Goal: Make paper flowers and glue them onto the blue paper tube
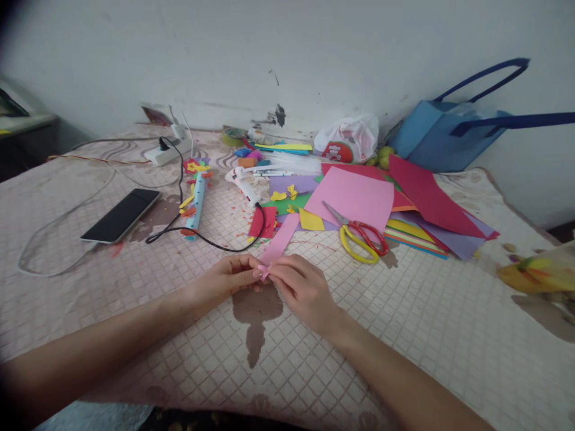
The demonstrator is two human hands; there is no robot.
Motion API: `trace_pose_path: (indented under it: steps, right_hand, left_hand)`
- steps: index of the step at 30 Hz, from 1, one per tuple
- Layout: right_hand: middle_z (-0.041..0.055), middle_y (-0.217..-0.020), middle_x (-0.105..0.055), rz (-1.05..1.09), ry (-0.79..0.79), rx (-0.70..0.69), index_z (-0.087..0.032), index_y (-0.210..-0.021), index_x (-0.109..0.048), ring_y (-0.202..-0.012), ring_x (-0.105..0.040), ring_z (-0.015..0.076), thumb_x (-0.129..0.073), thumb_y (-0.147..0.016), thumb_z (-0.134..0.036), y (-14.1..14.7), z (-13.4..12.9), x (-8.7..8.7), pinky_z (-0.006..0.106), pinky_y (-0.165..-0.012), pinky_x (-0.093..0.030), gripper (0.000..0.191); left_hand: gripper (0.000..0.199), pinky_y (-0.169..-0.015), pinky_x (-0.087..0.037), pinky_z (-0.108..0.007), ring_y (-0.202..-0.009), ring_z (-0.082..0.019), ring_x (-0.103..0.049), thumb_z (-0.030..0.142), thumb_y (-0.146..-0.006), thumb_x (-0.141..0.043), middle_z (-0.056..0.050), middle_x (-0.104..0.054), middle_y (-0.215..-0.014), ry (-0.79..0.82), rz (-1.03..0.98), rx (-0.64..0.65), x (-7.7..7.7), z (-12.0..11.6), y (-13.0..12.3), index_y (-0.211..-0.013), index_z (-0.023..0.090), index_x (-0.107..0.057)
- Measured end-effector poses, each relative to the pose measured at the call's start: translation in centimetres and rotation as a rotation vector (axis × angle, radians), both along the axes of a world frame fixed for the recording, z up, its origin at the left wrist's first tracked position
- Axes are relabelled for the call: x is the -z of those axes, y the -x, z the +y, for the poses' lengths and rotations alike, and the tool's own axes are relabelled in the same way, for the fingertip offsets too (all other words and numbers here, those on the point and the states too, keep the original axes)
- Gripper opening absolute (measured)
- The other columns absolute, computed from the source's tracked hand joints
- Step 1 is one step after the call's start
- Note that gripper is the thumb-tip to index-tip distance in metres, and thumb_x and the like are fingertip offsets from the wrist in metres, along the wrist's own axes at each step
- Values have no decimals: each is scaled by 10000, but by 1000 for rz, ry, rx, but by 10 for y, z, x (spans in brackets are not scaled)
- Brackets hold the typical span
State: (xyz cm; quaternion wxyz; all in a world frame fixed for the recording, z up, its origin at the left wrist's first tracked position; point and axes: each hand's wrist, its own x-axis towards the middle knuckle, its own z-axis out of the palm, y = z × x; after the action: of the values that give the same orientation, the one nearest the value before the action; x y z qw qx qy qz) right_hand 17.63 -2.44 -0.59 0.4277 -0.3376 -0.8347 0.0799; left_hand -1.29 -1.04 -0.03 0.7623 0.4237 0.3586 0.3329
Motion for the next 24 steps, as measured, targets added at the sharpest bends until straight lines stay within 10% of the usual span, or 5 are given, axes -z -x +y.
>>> trace_pose_path:
  steps: [24]
  right_hand:
    - [56,-908,-681,-57,-33,-61,-225,-1002,-639,-839,-633,170,-524,-848,-79,-5,2,3,325,-735,-548,241]
  left_hand:
    - [256,-703,-441,-221,-745,-110,-571,346,-686,-747,-45,-654,-797,8,25,86,1,3,2,-764,113,-677]
